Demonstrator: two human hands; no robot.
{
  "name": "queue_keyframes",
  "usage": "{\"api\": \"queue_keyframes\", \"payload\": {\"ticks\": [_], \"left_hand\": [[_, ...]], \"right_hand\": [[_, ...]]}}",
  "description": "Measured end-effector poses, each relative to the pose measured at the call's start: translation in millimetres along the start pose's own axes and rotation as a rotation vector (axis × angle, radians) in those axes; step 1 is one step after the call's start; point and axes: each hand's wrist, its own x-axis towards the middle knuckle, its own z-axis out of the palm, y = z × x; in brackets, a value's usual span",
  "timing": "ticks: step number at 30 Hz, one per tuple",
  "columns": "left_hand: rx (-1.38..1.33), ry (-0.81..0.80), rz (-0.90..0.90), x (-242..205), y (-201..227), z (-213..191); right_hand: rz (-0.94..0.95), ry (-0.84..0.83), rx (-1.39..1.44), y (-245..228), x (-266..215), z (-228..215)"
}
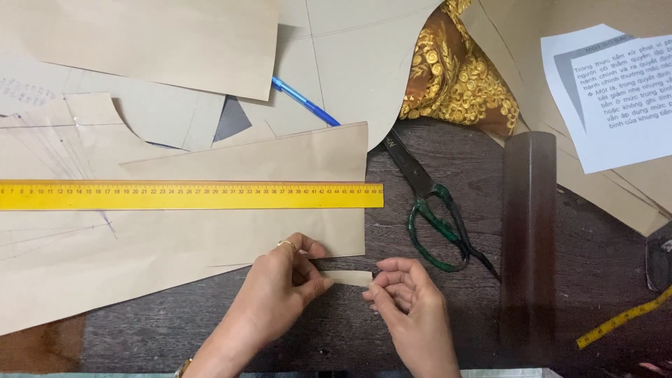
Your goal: The person aligns and tapes pieces of pattern paper together on a work surface. They use a ruler to measure and ensure straight edges, then apply pieces of tape to secure the paper sections. The person handles the paper and tape by hand throughout the process.
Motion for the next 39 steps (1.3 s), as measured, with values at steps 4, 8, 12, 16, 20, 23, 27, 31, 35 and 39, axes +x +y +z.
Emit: {"api": "queue_keyframes", "payload": {"ticks": [4,8,12,16,20,23,27,31,35,39], "left_hand": [[0.151,0.07,0.062,2,1,4],[0.183,0.113,0.113,7,-6,7],[0.182,0.113,0.07,9,-5,7],[0.241,0.134,0.095,8,-6,9],[0.268,0.127,0.083,6,-5,9],[0.288,0.137,0.124,8,-11,9],[0.265,0.126,0.103,7,-9,9],[0.264,0.144,0.128,7,-12,10],[0.27,0.2,0.174,8,-17,15],[0.29,0.234,0.202,5,-15,18]], "right_hand": [[0.014,0.064,-0.032,-8,0,4],[-0.08,0.063,-0.108,1,7,6],[-0.052,0.049,-0.132,-4,9,6],[-0.042,0.058,-0.235,-18,4,5],[-0.161,0.077,-0.311,-21,-1,6],[-0.16,0.018,-0.335,-30,-1,7],[-0.108,0.007,-0.304,-25,15,7],[-0.043,0.01,-0.267,-20,21,7],[-0.053,0.028,-0.311,-24,20,8],[-0.052,0.035,-0.336,-25,19,11]]}}
